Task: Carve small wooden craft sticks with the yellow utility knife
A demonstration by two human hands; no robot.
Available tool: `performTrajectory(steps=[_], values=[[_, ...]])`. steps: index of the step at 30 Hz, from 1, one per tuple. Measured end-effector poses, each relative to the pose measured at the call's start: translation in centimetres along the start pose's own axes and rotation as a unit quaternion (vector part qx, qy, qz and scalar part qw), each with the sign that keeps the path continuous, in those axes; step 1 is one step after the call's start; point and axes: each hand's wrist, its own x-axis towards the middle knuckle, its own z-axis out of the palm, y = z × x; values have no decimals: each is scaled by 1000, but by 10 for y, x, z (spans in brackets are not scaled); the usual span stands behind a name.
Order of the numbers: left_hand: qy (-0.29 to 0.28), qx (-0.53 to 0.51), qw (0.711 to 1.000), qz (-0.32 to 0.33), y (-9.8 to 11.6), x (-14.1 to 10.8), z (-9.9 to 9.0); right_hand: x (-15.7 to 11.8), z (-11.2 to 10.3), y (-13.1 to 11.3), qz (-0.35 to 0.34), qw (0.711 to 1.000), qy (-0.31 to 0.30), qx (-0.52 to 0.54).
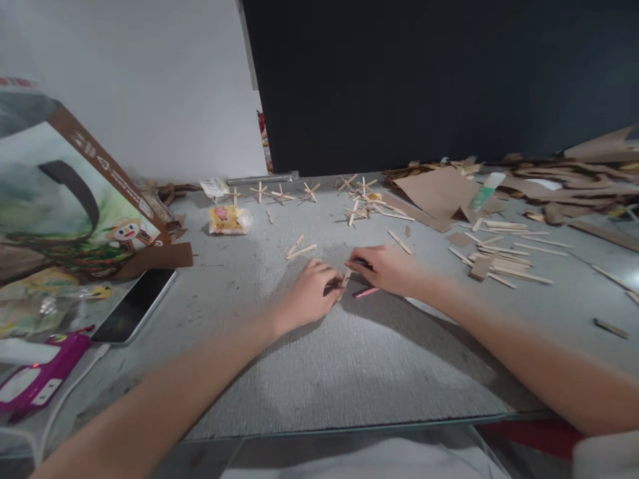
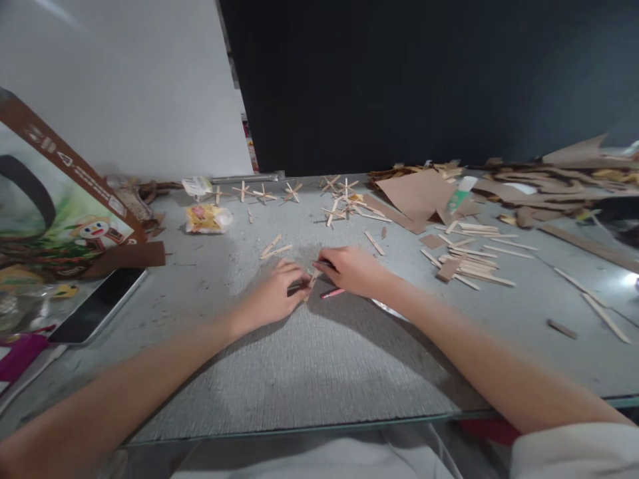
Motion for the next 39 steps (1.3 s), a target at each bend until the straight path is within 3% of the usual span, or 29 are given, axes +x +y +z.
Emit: performTrajectory(steps=[4,8,13,17,20,26,39], values=[[1,52,998,-18,-1,1,-2,4,8,1,21,996,-31,-82],[-14,60,998,-18,-5,3,-2,-1,9,8,22,996,-18,-90],[-60,72,996,0,-10,3,2,-9,-5,24,-110,987,-53,-101],[-43,48,998,-24,-13,4,4,-14,-11,29,-178,969,-82,-151],[-38,40,998,-41,-15,5,4,-18,-6,27,-176,960,-82,-202],[-37,36,997,-57,-17,4,0,-19,4,19,-171,961,-72,-205],[-38,30,998,-42,-31,5,1,-22,-2,12,-162,958,-92,-218]])
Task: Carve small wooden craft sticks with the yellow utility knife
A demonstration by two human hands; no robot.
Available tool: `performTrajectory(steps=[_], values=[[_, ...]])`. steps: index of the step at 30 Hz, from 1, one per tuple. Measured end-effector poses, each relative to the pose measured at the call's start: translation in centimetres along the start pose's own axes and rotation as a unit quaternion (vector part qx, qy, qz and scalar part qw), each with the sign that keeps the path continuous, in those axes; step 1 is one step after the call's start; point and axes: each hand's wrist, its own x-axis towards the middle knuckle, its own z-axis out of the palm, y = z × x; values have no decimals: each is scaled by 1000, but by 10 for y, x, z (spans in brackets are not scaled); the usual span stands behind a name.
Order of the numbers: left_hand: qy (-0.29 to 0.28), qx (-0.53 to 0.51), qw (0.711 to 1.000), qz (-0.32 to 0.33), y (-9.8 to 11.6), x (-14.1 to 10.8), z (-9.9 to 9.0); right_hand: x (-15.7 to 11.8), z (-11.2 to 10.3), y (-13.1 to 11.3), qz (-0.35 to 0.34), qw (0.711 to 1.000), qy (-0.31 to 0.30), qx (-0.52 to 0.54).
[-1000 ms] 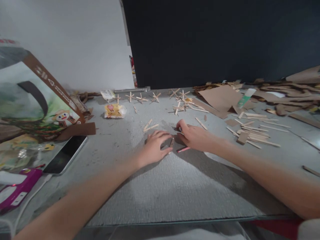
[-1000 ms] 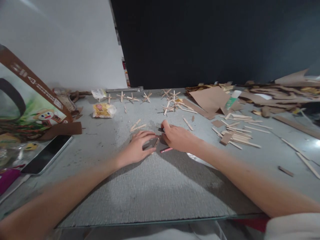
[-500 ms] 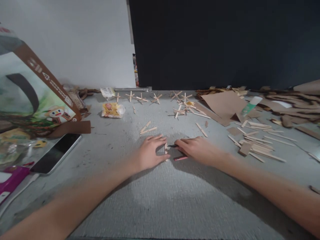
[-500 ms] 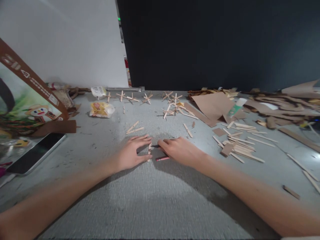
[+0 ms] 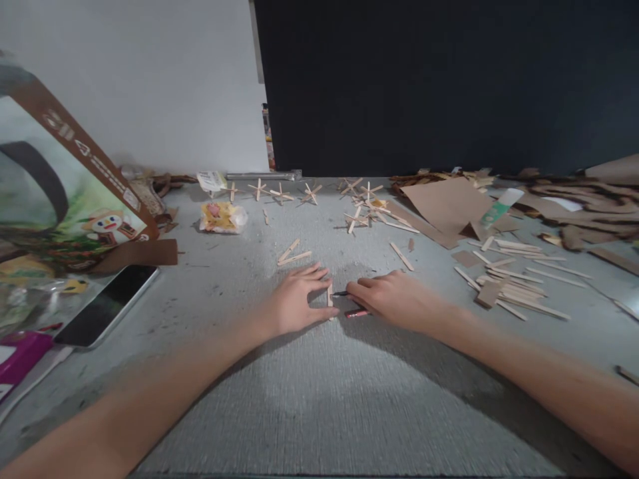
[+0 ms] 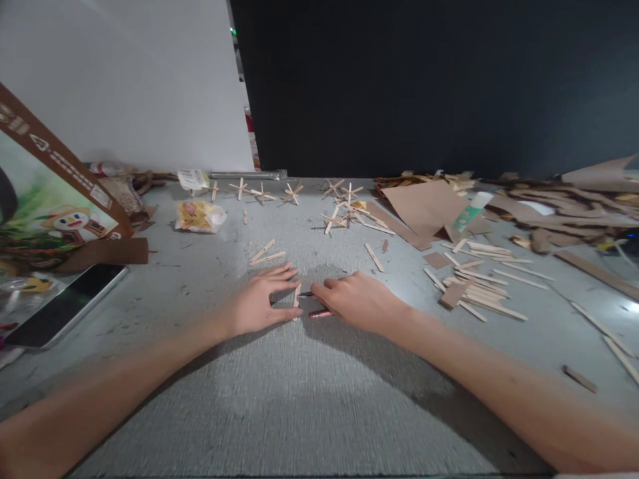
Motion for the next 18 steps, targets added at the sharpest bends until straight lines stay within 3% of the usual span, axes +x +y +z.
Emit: performTrajectory(steps=[14,18], values=[[-6,6,1000,-4,4,0,-1,0,0,-1,0,1000,1,1],[-34,24,999,-19,6,0,-4,1,-3,-1,1,1000,-14,2]])
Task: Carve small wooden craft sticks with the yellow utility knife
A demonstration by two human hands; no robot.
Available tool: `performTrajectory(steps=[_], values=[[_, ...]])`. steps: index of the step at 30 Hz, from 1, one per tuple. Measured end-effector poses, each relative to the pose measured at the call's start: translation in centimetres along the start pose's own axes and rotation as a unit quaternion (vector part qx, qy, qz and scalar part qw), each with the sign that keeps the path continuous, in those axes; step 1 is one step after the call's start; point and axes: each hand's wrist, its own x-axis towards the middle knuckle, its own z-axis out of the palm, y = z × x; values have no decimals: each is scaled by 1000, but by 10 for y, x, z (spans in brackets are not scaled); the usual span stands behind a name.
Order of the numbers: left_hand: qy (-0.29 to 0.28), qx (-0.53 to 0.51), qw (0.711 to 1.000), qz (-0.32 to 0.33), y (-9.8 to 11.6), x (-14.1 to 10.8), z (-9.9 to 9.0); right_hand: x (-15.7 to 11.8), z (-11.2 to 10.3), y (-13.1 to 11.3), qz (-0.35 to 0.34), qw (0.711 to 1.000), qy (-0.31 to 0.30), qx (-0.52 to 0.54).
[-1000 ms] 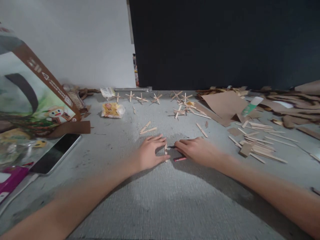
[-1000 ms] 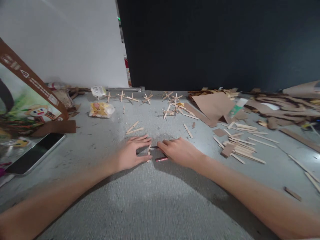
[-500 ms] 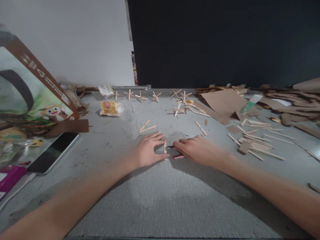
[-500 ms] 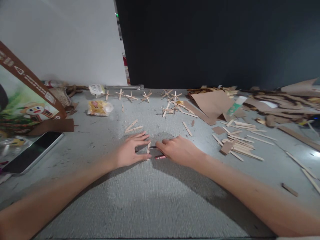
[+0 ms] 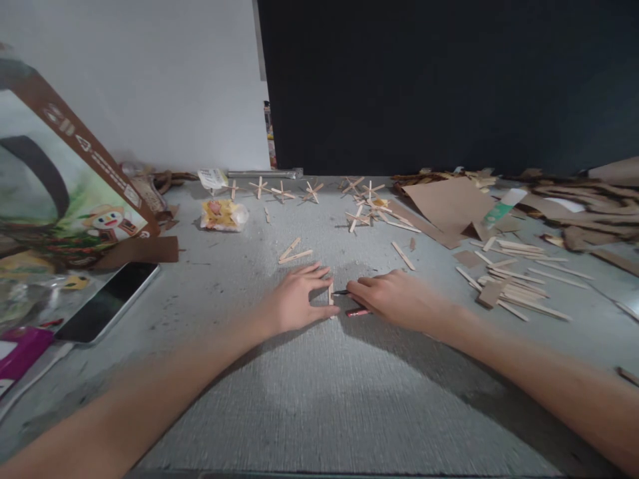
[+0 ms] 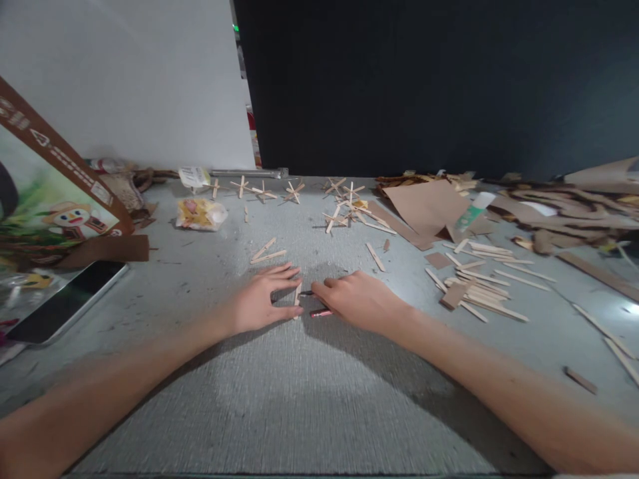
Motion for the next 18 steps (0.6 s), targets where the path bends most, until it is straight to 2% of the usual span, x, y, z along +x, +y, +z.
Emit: performTrajectory(steps=[18], values=[[-10,13,1000,-10,4,2,-3,8,-18,-10,1,997,-59,-56]])
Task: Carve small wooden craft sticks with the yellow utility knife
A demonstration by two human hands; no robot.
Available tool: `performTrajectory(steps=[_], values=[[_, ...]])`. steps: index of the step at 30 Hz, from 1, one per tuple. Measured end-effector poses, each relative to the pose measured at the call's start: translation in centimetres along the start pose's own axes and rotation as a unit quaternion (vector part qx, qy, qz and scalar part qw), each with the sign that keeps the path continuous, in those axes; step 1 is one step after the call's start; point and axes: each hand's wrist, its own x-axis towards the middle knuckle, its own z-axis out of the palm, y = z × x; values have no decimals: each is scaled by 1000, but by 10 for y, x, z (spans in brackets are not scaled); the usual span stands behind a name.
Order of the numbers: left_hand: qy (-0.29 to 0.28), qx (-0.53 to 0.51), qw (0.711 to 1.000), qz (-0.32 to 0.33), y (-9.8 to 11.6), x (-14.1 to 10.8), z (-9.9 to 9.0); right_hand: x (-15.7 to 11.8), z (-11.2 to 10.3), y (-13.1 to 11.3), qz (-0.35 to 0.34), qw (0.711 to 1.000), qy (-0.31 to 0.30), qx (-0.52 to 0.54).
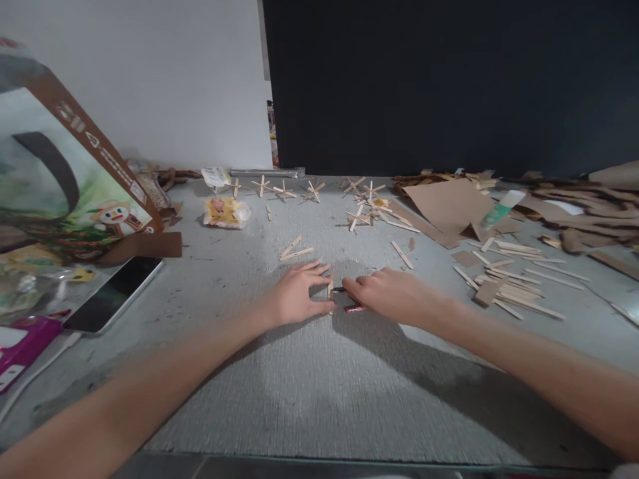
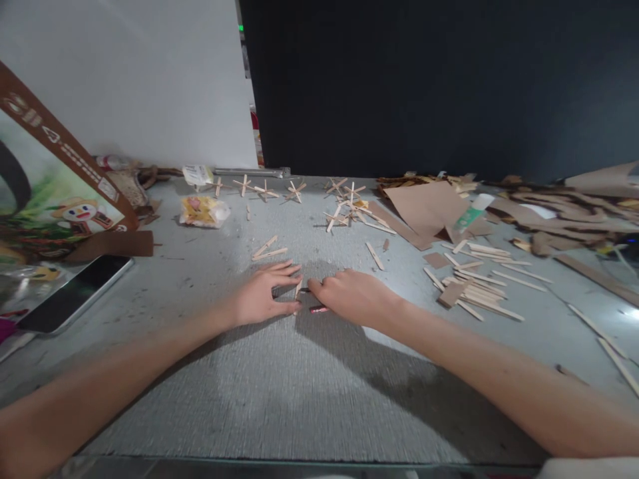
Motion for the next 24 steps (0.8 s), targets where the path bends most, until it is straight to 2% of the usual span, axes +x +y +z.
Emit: performTrajectory(steps=[6,12,17,24], values=[[-10,-29,1000,1,-1,3,-1,6,-13,-1,6,998,-55,-4],[-17,-57,998,-2,-3,4,-4,12,-18,-3,2,998,-62,-2],[-15,-49,999,0,-2,3,-5,8,-11,-6,18,998,-57,22],[-28,-18,999,-15,3,3,-9,1,8,-10,26,999,-7,18]])
